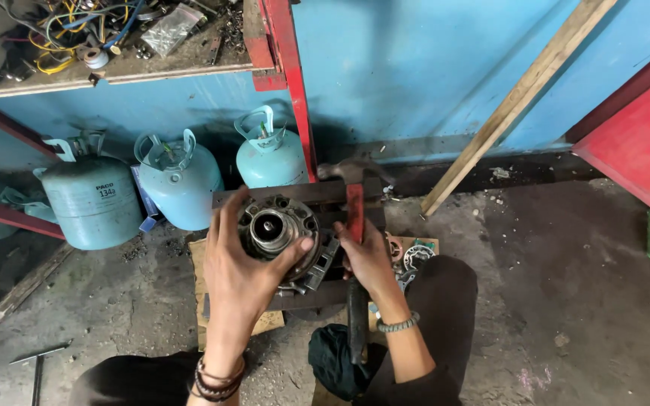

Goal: The person uses a green tool to work on a mechanical part, then uses a hammer to tap it. They remove a circular component and place it on a wooden board.

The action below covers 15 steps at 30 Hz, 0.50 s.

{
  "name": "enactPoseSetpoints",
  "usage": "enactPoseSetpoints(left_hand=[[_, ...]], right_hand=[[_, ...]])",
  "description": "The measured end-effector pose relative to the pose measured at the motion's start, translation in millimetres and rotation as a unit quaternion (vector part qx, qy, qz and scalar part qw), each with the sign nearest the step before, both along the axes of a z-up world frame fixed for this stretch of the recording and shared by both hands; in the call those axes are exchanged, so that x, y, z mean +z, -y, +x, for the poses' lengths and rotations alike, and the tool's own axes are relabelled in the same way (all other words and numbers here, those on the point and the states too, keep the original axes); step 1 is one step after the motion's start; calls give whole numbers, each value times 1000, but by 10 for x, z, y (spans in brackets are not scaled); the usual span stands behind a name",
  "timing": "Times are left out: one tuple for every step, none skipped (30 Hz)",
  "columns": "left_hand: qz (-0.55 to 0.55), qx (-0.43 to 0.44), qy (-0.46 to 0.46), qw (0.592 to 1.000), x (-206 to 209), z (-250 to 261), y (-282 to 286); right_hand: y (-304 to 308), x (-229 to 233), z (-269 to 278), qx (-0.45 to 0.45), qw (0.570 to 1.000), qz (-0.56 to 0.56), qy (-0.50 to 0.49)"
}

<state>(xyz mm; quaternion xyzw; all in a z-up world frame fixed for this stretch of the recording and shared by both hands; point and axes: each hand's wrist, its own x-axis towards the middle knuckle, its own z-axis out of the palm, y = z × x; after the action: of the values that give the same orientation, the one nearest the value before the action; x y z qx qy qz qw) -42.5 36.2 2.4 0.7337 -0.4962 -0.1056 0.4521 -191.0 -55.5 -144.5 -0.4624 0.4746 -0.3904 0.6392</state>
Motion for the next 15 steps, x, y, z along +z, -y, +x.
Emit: enactPoseSetpoints(left_hand=[[13, 19, -22, 999, 91, -28, 31], [12, 20, -23, 999, 24, -1, 47], [48, 28, -8, 998, -42, 26, 62], [84, 36, 8, 996, -111, 55, 74], [83, 36, 7, 996, -149, 75, 92], [90, 44, 3, 995, -184, 95, 102], [97, 52, -1, 994, -219, 112, 111], [95, 51, 0, 994, -211, 106, 109], [71, 45, -10, 996, -203, 99, 107], [49, 40, -22, 998, -197, 88, 93], [49, 40, -22, 998, -223, 102, 77], [31, 33, -26, 999, -241, 118, 81], [13, 26, -31, 999, -260, 133, 86], [12, 24, -30, 999, -312, 164, 73], [-1, 15, -43, 999, -366, 196, 63]], right_hand=[[-15, 15, 34, 8, 1000, 9, -9], [-19, -5, 22, 8, 1000, 9, -11], [-23, -25, 10, 23, 999, 23, 4], [-31, -49, 2, 37, 998, 37, 20], [-23, -34, 6, 37, 998, 36, 19], [-28, -20, 10, 38, 998, 37, 15], [-32, -5, 11, 38, 998, 38, 10], [-26, 19, 15, 37, 999, 37, 11], [-21, 43, 18, 37, 998, 49, 7], [-28, 65, 16, 37, 997, 63, 2], [-40, 57, 24, 37, 997, 63, 1], [-27, 58, 35, 40, 997, 73, 0], [-12, 59, 46, 43, 996, 84, -2], [3, -32, 64, 42, 996, 83, -1], [20, -125, 84, 46, 995, 92, 7]])
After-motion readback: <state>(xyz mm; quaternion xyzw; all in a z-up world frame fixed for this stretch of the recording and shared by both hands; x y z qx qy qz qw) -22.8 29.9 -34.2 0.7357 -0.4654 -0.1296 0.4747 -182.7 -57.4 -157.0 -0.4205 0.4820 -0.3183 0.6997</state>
